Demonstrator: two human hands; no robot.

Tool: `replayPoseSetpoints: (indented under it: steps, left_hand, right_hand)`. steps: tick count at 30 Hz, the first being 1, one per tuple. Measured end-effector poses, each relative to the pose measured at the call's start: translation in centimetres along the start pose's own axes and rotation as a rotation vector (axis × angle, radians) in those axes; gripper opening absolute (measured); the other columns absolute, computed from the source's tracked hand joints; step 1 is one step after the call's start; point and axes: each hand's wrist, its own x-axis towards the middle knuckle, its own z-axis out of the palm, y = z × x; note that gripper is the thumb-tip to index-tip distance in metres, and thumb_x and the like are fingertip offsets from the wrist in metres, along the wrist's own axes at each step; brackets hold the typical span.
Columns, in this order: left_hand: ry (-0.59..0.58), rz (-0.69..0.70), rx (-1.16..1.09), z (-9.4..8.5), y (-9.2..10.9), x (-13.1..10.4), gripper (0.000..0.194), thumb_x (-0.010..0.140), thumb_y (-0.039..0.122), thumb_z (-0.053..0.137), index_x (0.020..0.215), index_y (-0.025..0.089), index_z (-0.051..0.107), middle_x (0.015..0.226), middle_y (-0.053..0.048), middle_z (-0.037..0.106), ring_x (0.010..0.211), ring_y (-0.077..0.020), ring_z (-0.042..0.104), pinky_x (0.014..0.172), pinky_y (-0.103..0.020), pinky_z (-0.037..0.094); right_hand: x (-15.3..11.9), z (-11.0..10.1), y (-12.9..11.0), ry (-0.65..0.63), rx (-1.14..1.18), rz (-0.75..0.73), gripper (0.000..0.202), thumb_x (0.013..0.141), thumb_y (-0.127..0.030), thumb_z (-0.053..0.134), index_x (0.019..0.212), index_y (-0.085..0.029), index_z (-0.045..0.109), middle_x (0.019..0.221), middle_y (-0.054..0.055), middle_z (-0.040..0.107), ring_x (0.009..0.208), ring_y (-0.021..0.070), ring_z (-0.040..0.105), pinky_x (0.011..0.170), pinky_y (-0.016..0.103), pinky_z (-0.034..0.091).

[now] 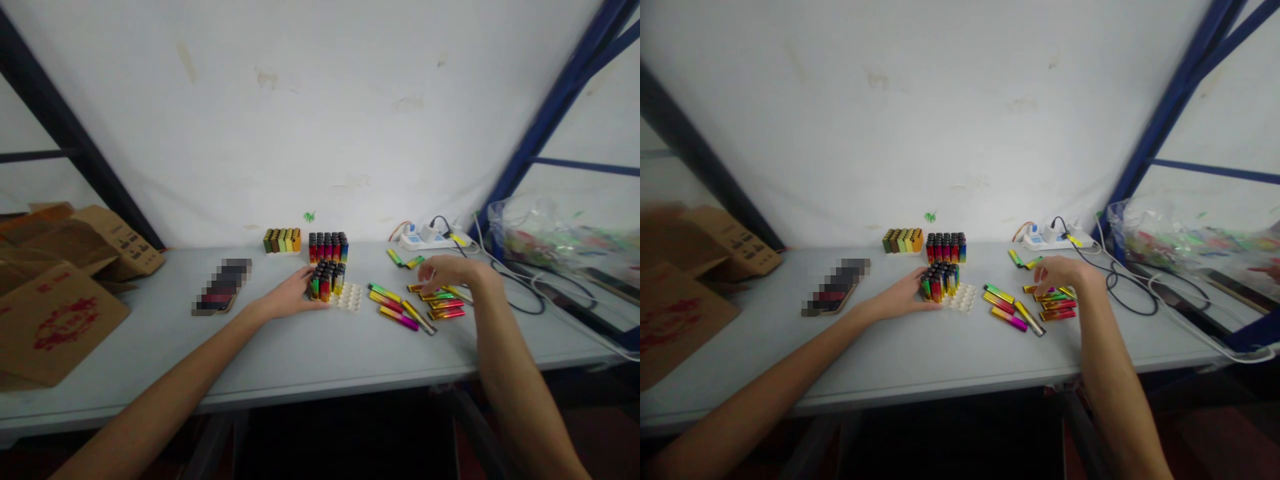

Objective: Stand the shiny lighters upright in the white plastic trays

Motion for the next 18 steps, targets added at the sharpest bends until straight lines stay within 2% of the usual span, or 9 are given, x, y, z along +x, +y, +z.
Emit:
replayPoseSetpoints:
  steps: [4,6,9,12,15,18]
  left_hand:
    - [0.015,0.020,-0.003,0.1,0.0,0.0,0.084,0.078,0.070,0.073,0.139,0.014,0.059,0.151,-0.017,0.047,0.141,-0.0372,0.046,0.127,-0.047,0.030]
    - [0.015,0.036,0.000,0.1,-0.1,0.0,0.083,0.079,0.070,0.072,0.140,0.014,0.059,0.152,-0.016,0.047,0.142,-0.0367,0.046,0.127,-0.046,0.029]
    - [0.020,0.030,0.003,0.2,-0.2,0.0,0.085,0.080,0.069,0.072,0.143,0.015,0.057,0.153,-0.016,0.046,0.142,-0.0364,0.045,0.127,-0.046,0.030]
    - [0.011,0.026,0.013,0.2,-0.2,0.0,0.086,0.080,0.069,0.072,0.144,0.013,0.056,0.154,-0.018,0.045,0.142,-0.0372,0.045,0.127,-0.047,0.029]
    - [0.004,0.026,0.017,0.1,-0.1,-0.1,0.085,0.081,0.068,0.072,0.143,0.012,0.056,0.154,-0.018,0.045,0.142,-0.0370,0.045,0.127,-0.047,0.029]
    - [0.015,0.033,0.013,0.1,-0.1,-0.1,0.085,0.080,0.068,0.072,0.144,0.015,0.056,0.153,-0.017,0.046,0.142,-0.0357,0.046,0.126,-0.046,0.030]
  right_hand:
    - [0.8,0.7,-0.4,-0.085,0.013,-0.030,0.034,0.065,-0.040,0.081,0.093,-0.021,0.079,0.097,0.006,0.077,0.088,0.0271,0.072,0.067,0.031,0.051]
    - [1.2,1.1,-0.7,-0.078,0.013,-0.037,0.034,0.067,-0.044,0.080,0.089,-0.019,0.076,0.093,0.007,0.077,0.084,0.0268,0.071,0.066,0.031,0.049]
    - [1.3,1.2,-1.4,0.057,0.096,-0.140,0.037,0.077,-0.052,0.072,0.091,-0.018,0.070,0.095,0.011,0.076,0.082,0.0255,0.070,0.071,0.033,0.050]
    - [0.9,1.2,-2.9,0.159,0.288,-0.326,0.039,0.089,-0.056,0.059,0.100,-0.019,0.059,0.093,0.012,0.077,0.077,0.0223,0.069,0.072,0.033,0.050]
    - [0.5,1.3,-5.2,0.285,0.354,-0.473,0.036,0.097,-0.054,0.051,0.106,-0.020,0.055,0.079,0.007,0.075,0.071,0.0201,0.067,0.071,0.031,0.049]
    - [0.5,2.0,-7.5,0.436,0.299,-0.516,0.032,0.102,-0.049,0.045,0.108,-0.020,0.056,0.067,0.001,0.068,0.064,0.0179,0.063,0.069,0.029,0.045]
